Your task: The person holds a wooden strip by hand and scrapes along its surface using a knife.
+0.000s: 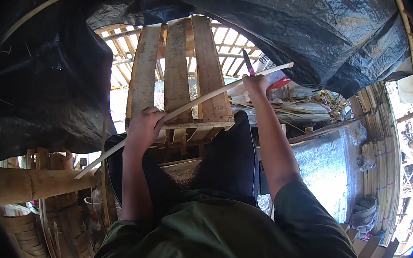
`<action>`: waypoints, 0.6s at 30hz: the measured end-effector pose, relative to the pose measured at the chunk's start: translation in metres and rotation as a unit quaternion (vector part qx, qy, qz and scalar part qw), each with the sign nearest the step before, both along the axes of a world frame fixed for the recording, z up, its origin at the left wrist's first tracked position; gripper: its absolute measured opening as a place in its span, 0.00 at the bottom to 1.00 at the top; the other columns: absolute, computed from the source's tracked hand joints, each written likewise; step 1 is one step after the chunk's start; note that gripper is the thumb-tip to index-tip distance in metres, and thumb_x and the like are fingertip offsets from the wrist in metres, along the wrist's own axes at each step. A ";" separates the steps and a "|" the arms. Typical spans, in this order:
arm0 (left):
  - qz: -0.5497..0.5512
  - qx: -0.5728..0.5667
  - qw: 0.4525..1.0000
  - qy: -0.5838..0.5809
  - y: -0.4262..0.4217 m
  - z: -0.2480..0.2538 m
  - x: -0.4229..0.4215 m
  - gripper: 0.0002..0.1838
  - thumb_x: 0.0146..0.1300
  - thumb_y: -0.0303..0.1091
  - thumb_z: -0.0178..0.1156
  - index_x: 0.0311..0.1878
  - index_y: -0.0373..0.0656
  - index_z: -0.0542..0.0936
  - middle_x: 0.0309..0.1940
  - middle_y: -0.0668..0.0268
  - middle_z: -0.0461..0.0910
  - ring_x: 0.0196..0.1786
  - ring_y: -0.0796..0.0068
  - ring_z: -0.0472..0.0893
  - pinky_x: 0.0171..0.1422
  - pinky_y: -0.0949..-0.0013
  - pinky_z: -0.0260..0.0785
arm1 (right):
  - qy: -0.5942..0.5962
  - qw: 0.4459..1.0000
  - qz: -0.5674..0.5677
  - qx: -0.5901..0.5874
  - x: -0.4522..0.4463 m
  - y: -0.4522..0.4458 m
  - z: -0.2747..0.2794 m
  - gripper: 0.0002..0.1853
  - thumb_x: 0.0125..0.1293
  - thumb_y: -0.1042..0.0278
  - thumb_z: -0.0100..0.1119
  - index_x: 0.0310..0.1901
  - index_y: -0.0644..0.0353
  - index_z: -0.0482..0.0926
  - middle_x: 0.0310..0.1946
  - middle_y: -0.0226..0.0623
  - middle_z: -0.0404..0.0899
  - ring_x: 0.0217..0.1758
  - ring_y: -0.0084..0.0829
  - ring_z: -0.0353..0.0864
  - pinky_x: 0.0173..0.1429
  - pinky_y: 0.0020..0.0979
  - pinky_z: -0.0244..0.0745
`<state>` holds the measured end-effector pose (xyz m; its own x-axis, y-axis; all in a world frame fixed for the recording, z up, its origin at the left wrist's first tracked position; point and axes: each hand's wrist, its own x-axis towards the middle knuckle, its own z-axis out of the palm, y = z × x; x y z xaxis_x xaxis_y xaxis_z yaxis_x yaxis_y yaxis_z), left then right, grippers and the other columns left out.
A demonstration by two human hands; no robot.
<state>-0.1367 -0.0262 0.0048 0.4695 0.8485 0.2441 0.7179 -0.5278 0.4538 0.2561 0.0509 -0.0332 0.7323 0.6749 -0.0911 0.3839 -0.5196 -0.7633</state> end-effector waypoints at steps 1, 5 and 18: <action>0.007 0.006 1.000 -0.016 -0.001 -0.002 0.004 0.07 0.66 0.37 0.64 0.38 0.44 0.85 0.34 0.61 0.81 0.38 0.56 0.84 0.44 0.55 0.77 | -0.012 0.999 0.011 -0.035 0.001 0.000 0.000 0.19 0.61 0.59 0.63 0.36 0.74 0.81 0.22 0.43 0.80 0.19 0.32 0.77 0.22 0.38 0.70; 0.027 0.022 0.999 -0.022 -0.004 -0.006 0.015 0.09 0.67 0.39 0.64 0.36 0.43 0.84 0.32 0.61 0.79 0.35 0.55 0.83 0.41 0.55 0.77 | 0.041 0.996 0.066 -0.036 -0.018 -0.023 0.020 0.20 0.68 0.56 0.59 0.38 0.72 0.81 0.22 0.42 0.80 0.19 0.32 0.78 0.22 0.38 0.72; 0.054 0.030 0.998 0.012 -0.008 -0.006 0.036 0.10 0.65 0.43 0.66 0.37 0.46 0.88 0.29 0.60 0.79 0.34 0.53 0.83 0.39 0.53 0.75 | -0.193 0.960 0.204 -0.012 -0.032 -0.046 -0.019 0.29 0.75 0.44 0.48 0.42 0.67 0.85 0.37 0.65 0.83 0.47 0.60 0.84 0.54 0.52 0.76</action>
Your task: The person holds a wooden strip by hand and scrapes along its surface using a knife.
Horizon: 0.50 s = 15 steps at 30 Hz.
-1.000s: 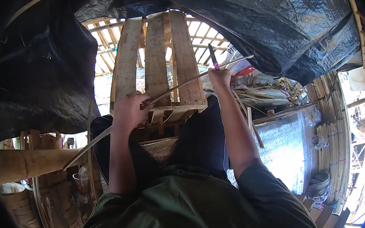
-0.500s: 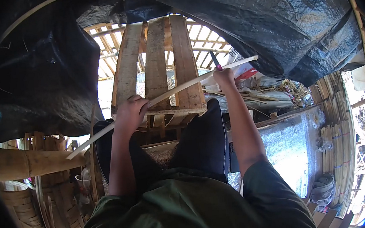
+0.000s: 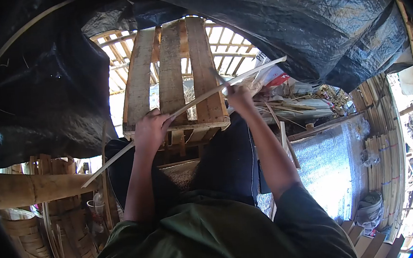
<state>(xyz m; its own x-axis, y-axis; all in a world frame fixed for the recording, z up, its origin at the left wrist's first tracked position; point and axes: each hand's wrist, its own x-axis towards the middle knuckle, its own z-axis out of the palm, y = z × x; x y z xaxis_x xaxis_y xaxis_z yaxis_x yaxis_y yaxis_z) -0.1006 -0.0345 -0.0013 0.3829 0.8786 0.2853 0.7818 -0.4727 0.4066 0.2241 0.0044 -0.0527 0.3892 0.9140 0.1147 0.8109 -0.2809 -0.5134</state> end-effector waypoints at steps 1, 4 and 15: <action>0.004 0.002 1.000 -0.010 0.001 0.001 0.000 0.11 0.65 0.43 0.66 0.37 0.46 0.88 0.29 0.60 0.79 0.34 0.54 0.83 0.39 0.54 0.75 | 0.083 0.996 0.020 0.012 -0.010 -0.001 -0.005 0.29 0.75 0.44 0.49 0.41 0.67 0.85 0.36 0.65 0.83 0.47 0.60 0.84 0.53 0.52 0.76; 0.008 -0.001 1.000 -0.010 0.002 0.001 0.001 0.11 0.65 0.44 0.66 0.36 0.46 0.88 0.29 0.60 0.79 0.34 0.54 0.83 0.39 0.54 0.75 | 0.088 0.993 -0.047 -0.059 0.007 0.007 0.016 0.30 0.76 0.43 0.47 0.39 0.66 0.85 0.34 0.64 0.82 0.45 0.61 0.83 0.51 0.50 0.76; 0.012 0.011 1.000 0.002 0.003 0.000 0.005 0.15 0.68 0.45 0.63 0.32 0.45 0.86 0.29 0.60 0.78 0.34 0.56 0.84 0.41 0.55 0.78 | 0.014 0.999 0.030 -0.004 -0.005 0.000 0.012 0.33 0.75 0.42 0.47 0.32 0.68 0.85 0.30 0.64 0.82 0.43 0.62 0.84 0.49 0.54 0.77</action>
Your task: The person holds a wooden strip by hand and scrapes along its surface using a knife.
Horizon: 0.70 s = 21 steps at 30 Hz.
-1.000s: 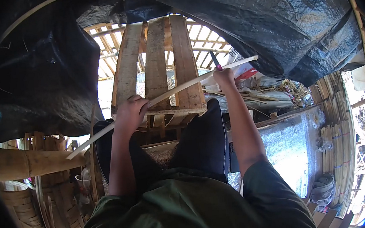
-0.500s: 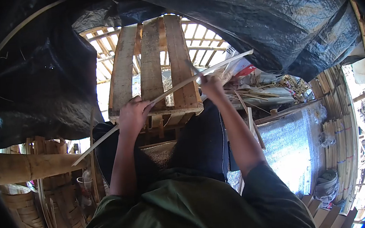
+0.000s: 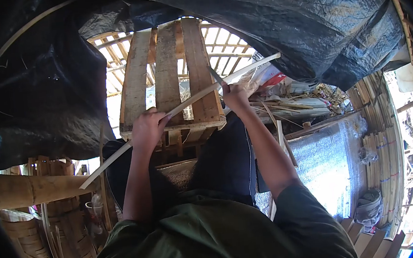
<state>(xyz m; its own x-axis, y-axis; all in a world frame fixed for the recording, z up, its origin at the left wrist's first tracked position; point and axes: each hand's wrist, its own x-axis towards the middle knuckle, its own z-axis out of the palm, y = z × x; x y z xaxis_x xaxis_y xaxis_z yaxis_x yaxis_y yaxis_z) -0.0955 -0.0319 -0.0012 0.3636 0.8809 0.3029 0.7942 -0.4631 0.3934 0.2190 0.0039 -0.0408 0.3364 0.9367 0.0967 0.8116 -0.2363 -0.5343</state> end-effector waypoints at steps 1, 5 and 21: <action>-0.004 -0.002 1.000 -0.007 0.000 0.001 0.000 0.15 0.68 0.45 0.63 0.32 0.45 0.86 0.30 0.60 0.78 0.34 0.55 0.84 0.40 0.55 0.78 | 0.050 0.998 -0.015 -0.032 0.001 -0.002 0.004 0.34 0.75 0.40 0.46 0.32 0.69 0.85 0.29 0.63 0.83 0.43 0.62 0.84 0.49 0.53 0.77; -0.007 -0.021 1.000 0.011 0.001 -0.001 0.000 0.15 0.68 0.45 0.63 0.32 0.44 0.85 0.30 0.60 0.78 0.33 0.56 0.84 0.39 0.55 0.78 | 0.053 0.993 -0.070 -0.084 -0.004 0.000 0.025 0.33 0.74 0.40 0.47 0.37 0.68 0.86 0.34 0.63 0.84 0.45 0.62 0.84 0.52 0.53 0.77; 0.003 -0.024 0.999 -0.025 0.001 -0.004 -0.001 0.15 0.65 0.45 0.66 0.31 0.43 0.86 0.28 0.60 0.80 0.33 0.53 0.83 0.40 0.54 0.76 | -0.086 0.990 -0.067 -0.086 0.040 0.027 -0.013 0.30 0.77 0.43 0.40 0.41 0.61 0.87 0.38 0.62 0.84 0.47 0.63 0.83 0.55 0.56 0.77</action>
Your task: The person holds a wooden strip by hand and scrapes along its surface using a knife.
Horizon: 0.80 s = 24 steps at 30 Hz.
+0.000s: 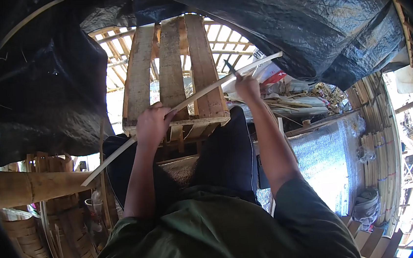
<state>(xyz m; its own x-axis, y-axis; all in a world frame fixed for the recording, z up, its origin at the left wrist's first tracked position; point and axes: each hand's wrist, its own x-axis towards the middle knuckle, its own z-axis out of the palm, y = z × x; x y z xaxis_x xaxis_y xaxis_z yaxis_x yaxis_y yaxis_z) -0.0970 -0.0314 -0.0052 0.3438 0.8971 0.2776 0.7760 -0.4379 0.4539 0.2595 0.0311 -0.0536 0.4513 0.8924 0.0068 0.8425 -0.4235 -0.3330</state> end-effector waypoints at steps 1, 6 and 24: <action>-0.004 0.005 1.000 0.001 -0.001 -0.001 0.000 0.15 0.65 0.45 0.66 0.31 0.44 0.86 0.29 0.60 0.80 0.32 0.53 0.83 0.40 0.54 0.76 | -0.001 1.000 0.000 -0.001 -0.002 -0.002 -0.002 0.30 0.77 0.43 0.40 0.41 0.61 0.87 0.38 0.62 0.84 0.47 0.63 0.83 0.55 0.56 0.77; -0.008 0.019 1.000 -0.008 0.003 -0.001 -0.002 0.15 0.65 0.46 0.66 0.31 0.44 0.87 0.29 0.59 0.81 0.32 0.52 0.83 0.39 0.54 0.76 | 0.002 0.994 0.107 0.004 -0.055 -0.028 0.018 0.31 0.76 0.41 0.43 0.38 0.62 0.85 0.36 0.65 0.83 0.47 0.65 0.83 0.55 0.56 0.77; -0.005 0.027 1.000 0.009 -0.002 -0.008 -0.001 0.15 0.64 0.45 0.66 0.30 0.43 0.86 0.27 0.59 0.80 0.32 0.53 0.83 0.39 0.53 0.76 | -0.037 0.990 0.130 0.047 -0.059 -0.028 0.025 0.34 0.76 0.42 0.46 0.34 0.72 0.84 0.31 0.68 0.81 0.42 0.65 0.84 0.50 0.58 0.79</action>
<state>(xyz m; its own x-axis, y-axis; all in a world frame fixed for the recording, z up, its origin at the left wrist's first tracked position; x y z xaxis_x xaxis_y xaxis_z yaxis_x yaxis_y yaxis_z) -0.0975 -0.0333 -0.0132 0.3574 0.8775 0.3197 0.7799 -0.4688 0.4148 0.2001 0.0035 -0.0284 0.2023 0.9719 0.1203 0.9422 -0.1596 -0.2946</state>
